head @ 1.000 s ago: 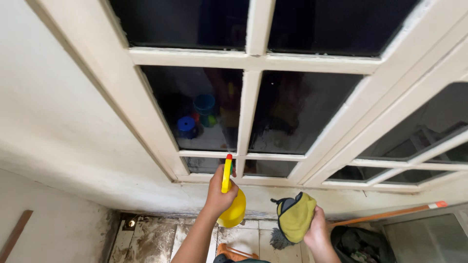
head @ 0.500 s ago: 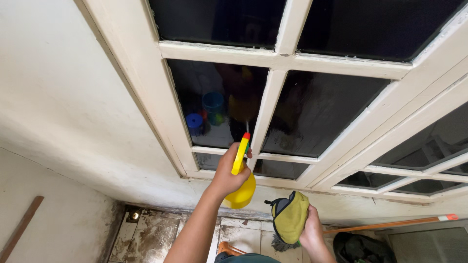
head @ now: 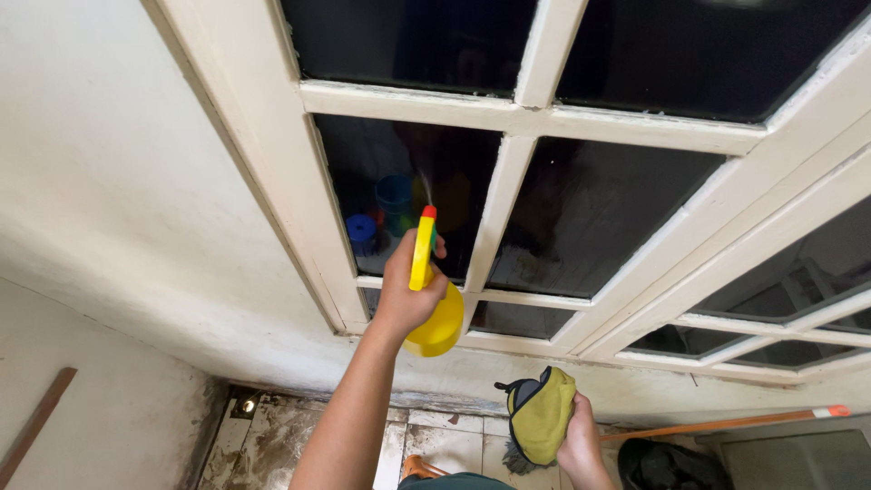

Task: The person sprays a window with a yellow spray bottle and wipes the glass with a yellow cloth. They repeatedly spray and wipe different panes of a white-framed window, moving the cloth across the surface to remove moisture and residue.

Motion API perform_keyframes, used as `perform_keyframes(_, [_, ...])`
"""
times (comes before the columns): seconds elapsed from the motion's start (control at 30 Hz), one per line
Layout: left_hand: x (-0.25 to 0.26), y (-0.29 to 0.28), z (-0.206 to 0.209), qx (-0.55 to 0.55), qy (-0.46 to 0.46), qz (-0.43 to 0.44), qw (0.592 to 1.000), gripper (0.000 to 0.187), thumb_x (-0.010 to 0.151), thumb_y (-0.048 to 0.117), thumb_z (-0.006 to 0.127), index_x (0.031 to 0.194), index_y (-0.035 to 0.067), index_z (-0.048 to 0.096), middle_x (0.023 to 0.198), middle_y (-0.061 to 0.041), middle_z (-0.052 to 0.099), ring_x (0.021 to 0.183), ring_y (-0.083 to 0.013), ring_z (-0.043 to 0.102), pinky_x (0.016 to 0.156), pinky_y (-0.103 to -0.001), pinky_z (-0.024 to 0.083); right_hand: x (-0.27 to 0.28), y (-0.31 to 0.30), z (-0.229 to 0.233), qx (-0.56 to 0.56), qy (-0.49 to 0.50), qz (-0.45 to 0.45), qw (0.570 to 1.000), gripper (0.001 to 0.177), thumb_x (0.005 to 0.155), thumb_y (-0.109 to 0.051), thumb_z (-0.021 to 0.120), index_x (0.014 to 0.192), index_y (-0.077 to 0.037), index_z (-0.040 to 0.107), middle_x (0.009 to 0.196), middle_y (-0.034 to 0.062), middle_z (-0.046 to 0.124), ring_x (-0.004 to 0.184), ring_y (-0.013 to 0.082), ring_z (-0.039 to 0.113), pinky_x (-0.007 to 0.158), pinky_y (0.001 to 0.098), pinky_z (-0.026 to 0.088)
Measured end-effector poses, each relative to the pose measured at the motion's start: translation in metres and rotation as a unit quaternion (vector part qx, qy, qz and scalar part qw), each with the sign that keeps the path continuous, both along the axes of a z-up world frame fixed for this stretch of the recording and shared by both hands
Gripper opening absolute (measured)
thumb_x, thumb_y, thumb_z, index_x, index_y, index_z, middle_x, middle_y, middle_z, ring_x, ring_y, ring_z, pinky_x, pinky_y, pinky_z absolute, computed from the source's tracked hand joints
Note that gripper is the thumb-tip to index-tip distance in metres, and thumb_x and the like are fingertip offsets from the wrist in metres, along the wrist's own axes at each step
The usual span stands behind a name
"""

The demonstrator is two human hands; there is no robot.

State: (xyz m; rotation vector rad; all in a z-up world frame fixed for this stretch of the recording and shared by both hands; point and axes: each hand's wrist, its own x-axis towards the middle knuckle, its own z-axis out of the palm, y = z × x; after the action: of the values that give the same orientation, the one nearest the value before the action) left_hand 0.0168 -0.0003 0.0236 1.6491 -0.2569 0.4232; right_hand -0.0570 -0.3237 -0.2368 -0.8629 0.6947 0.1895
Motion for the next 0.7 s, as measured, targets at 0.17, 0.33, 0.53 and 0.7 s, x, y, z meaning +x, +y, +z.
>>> perform_keyframes(0.17, [0.002,0.018,0.0,0.0,-0.045,0.053,0.998,0.04,0.074,-0.007,0.059,0.112,0.006,0.057,0.096,-0.004,0.063,0.075,-0.0111,0.064,0.067,-0.028,0.054,0.002,-0.001,-0.008,-0.011,-0.012,0.007,1.0,0.048,0.108,-0.036,0.031,0.132,-0.002,0.055,0.126,0.0146,0.065,0.115,0.0278,0.062,0.099,0.0452,0.05])
perform_keyframes(0.33, [0.001,0.036,0.002,-0.021,-0.002,0.077,0.997,0.039,0.074,-0.007,0.058,0.111,0.004,0.057,0.095,-0.007,0.061,0.068,-0.0143,0.064,0.061,-0.029,0.056,0.007,0.001,-0.009,-0.012,-0.019,0.032,0.999,0.05,0.108,-0.036,0.029,0.133,-0.001,0.054,0.127,0.0152,0.064,0.116,0.0278,0.062,0.1,0.045,0.049])
perform_keyframes(0.53, [0.0,0.05,-0.021,-0.028,0.019,0.11,0.993,0.041,0.073,-0.008,0.058,0.113,0.005,0.058,0.095,-0.008,0.062,0.066,-0.0151,0.064,0.056,-0.03,0.056,0.009,0.008,-0.004,-0.029,0.011,0.04,0.999,0.049,0.108,-0.037,0.028,0.132,-0.002,0.053,0.127,0.0165,0.064,0.116,0.0292,0.061,0.101,0.0471,0.05])
perform_keyframes(0.7, [0.001,0.06,-0.064,-0.035,0.056,0.087,0.994,0.043,0.072,-0.008,0.058,0.113,0.006,0.057,0.093,-0.007,0.064,0.058,-0.016,0.064,0.056,-0.03,0.055,0.008,0.01,-0.003,-0.015,-0.002,0.045,0.999,0.05,0.108,-0.037,0.028,0.132,-0.001,0.054,0.127,0.0161,0.064,0.115,0.0287,0.062,0.1,0.0469,0.05])
